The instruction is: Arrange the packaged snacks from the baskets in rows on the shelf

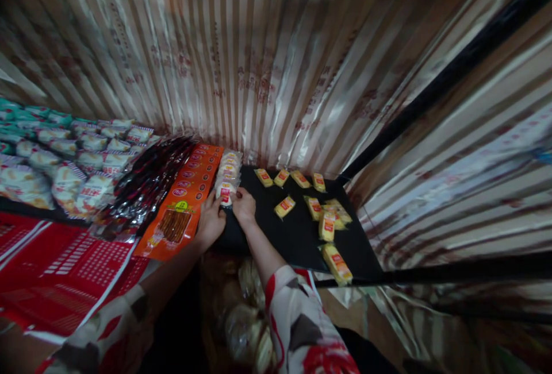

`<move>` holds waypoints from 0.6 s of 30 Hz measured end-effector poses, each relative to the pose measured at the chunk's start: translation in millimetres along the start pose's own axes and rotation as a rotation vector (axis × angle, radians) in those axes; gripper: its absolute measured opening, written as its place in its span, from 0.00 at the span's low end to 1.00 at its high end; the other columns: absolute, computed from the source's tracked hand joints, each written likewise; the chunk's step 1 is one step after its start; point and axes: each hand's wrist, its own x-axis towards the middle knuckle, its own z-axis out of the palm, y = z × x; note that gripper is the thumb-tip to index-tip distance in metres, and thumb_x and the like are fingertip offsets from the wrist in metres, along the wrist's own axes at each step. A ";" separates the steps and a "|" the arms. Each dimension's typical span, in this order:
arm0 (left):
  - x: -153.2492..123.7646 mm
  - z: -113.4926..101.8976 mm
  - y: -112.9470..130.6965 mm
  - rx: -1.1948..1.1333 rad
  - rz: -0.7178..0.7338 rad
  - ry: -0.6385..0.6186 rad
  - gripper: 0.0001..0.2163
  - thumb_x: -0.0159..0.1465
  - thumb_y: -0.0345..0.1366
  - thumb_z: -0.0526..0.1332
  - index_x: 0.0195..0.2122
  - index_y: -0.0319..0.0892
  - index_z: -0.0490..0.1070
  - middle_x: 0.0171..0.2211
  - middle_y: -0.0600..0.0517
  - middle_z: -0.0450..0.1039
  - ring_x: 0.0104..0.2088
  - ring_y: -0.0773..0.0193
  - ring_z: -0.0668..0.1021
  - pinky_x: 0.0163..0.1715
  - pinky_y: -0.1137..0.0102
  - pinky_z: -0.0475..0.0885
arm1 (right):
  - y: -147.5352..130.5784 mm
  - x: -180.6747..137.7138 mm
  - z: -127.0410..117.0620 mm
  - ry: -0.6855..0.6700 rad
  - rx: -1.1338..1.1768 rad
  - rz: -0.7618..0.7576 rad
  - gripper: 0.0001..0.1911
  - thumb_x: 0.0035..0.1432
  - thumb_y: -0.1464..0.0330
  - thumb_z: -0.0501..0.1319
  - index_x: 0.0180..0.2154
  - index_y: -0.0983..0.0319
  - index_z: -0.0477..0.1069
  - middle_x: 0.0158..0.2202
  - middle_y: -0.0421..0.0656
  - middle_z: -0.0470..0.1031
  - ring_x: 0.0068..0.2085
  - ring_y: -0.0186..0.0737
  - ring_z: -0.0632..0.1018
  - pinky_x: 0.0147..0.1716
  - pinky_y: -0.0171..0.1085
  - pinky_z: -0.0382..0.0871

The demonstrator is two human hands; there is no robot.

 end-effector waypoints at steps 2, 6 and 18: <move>6.1 3.0 -2.8 0.032 0.002 -0.030 0.23 0.56 0.24 0.52 0.54 0.37 0.66 0.59 0.44 0.60 0.59 0.51 0.62 0.60 0.59 0.58 | -3.6 4.8 0.1 -0.004 -0.127 0.008 0.14 0.55 0.63 0.57 0.42 0.60 0.73 0.37 0.44 0.77 0.37 0.39 0.76 0.36 0.34 0.67; 13.6 7.1 -3.7 0.061 -0.025 -0.069 0.23 0.57 0.24 0.51 0.54 0.35 0.66 0.59 0.42 0.60 0.58 0.50 0.64 0.59 0.58 0.59 | -9.9 10.8 0.8 -0.021 -0.204 0.035 0.14 0.57 0.64 0.56 0.44 0.59 0.72 0.40 0.45 0.77 0.41 0.41 0.77 0.38 0.35 0.67; 27.4 9.0 -1.8 0.078 -0.044 -0.070 0.22 0.57 0.24 0.51 0.54 0.33 0.65 0.60 0.40 0.59 0.60 0.51 0.63 0.60 0.62 0.58 | -20.5 16.9 6.5 -0.009 -0.206 0.060 0.16 0.57 0.65 0.54 0.48 0.59 0.69 0.44 0.45 0.75 0.43 0.41 0.76 0.42 0.36 0.67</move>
